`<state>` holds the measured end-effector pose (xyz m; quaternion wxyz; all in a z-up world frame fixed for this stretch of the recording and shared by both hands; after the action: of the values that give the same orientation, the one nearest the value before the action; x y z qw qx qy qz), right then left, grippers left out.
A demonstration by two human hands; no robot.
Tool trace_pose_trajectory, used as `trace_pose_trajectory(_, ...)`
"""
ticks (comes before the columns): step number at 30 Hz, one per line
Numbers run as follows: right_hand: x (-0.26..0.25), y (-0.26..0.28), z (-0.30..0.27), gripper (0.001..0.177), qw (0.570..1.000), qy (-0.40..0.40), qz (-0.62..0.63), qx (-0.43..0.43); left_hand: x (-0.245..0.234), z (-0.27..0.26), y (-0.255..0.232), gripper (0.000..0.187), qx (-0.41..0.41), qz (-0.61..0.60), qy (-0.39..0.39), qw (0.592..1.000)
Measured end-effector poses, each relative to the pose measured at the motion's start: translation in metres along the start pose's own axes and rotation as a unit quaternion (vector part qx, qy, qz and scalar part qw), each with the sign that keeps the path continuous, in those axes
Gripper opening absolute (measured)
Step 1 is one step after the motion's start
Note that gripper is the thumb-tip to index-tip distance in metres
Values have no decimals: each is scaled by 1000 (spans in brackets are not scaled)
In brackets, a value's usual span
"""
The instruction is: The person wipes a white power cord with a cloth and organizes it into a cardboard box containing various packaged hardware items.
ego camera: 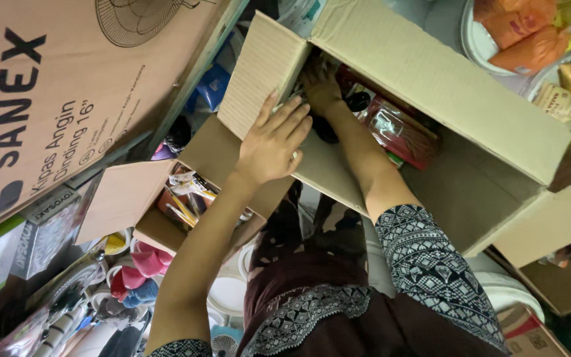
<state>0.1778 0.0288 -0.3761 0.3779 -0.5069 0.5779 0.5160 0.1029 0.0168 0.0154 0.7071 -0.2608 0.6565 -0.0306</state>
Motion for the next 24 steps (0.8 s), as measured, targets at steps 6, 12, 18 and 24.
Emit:
trace_pose_trajectory(6,19,7,7,43,991,131,25,6,0,-4,1,54,13,-17,-17,1000)
trace_pose_trajectory(12,-57,23,-36,32,993,-35,-86,-68,1,-5,1,53,9,-24,-24,999)
trace_pose_trajectory(18,-126,-7,-143,36,994,-21,72,75,6,-6,2,55,24,-6,-27,999)
trace_pose_trajectory(24,-107,-54,-249,55,949,16,211,232,9,-7,2,53,26,6,-46,999)
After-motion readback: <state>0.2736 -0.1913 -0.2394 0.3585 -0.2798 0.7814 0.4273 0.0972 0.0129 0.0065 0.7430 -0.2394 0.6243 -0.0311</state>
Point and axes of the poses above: each hand's wrist, its own z-axis towards the middle knuckle, its own x-axis out of the palm, y = z × x, the point moved 10 cm from there along z, towards the middle knuckle, and after that the axes turned 10 degrees about -x, right-handed, at the moved point
